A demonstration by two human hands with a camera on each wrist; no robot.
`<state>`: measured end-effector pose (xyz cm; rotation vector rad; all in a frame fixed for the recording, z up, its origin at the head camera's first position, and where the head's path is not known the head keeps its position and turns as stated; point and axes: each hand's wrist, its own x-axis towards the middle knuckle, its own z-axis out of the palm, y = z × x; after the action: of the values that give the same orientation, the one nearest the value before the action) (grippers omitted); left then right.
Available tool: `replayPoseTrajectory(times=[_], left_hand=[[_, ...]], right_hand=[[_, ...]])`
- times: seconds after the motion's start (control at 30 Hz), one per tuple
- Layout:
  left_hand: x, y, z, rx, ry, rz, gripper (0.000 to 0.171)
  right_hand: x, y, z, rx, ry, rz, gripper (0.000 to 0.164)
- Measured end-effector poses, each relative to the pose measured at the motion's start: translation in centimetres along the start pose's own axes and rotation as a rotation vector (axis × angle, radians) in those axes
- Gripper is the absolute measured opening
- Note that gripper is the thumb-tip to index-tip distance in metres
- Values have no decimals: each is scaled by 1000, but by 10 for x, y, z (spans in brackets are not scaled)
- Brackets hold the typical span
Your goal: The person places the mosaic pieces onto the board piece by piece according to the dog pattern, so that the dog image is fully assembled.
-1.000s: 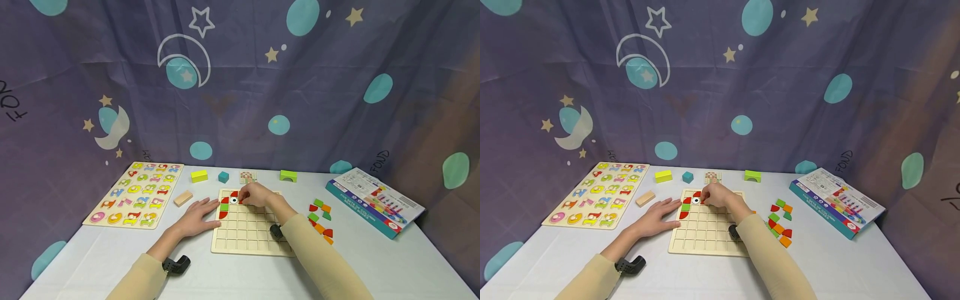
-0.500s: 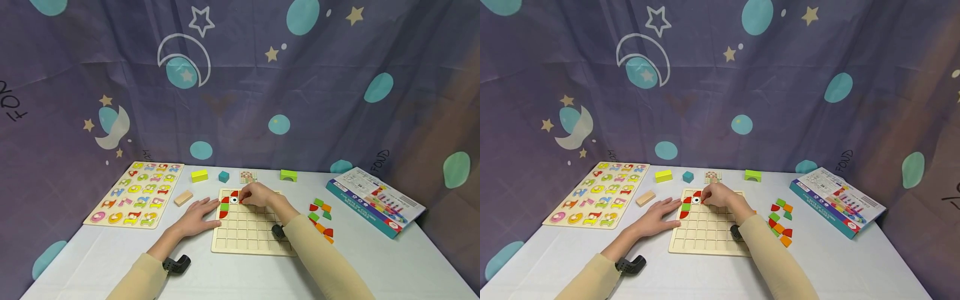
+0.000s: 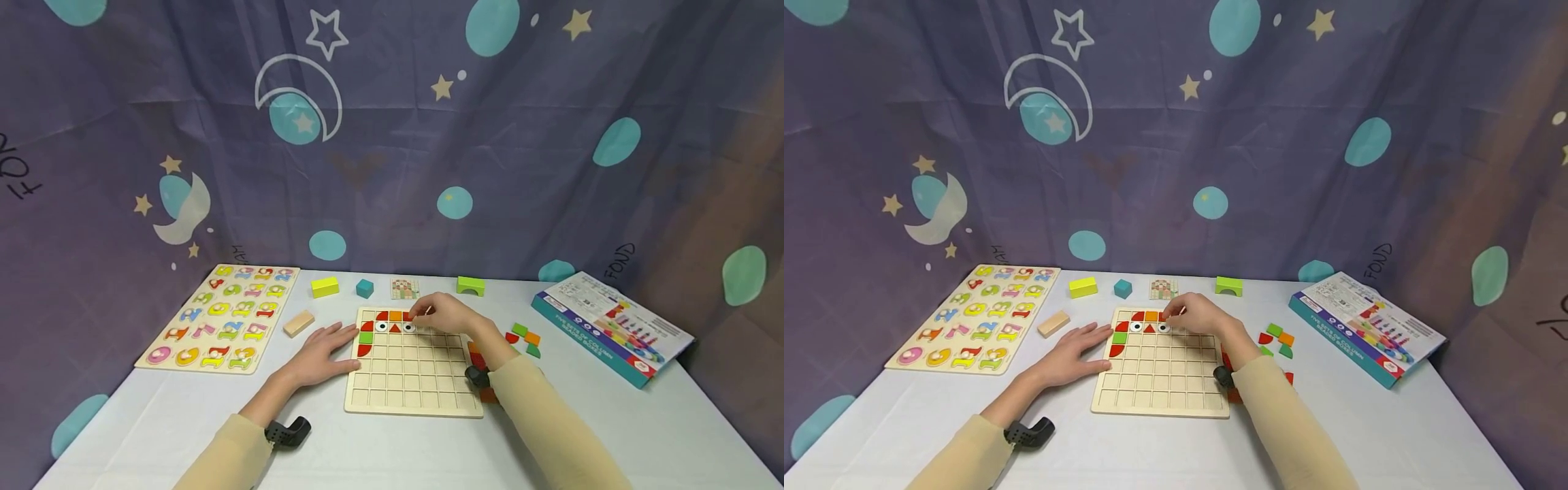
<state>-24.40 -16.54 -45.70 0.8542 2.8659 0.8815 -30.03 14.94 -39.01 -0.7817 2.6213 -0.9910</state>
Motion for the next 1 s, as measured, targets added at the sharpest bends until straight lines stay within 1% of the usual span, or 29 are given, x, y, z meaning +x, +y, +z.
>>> replayPoseTrajectory(times=[0.2,0.33,0.5,0.63,0.83,1.0], left_hand=[[0,0,1,-5,-10,-12,74],[1,0,1,2,-11,-26,74],[1,-1,0,3,-14,-20,74],[1,0,-1,0,-18,-14,74],[2,1,-1,0,-29,-14,74],[3,1,0,-2,-22,-16,73]], right_hand=[[-24,13,-20,14,33,24,20],[-37,25,-34,-11,63,91,20],[-55,41,-46,-39,71,150,22],[-71,51,-50,-18,49,162,23],[-87,56,-51,-9,-6,172,24],[-97,57,-50,2,6,162,27]])
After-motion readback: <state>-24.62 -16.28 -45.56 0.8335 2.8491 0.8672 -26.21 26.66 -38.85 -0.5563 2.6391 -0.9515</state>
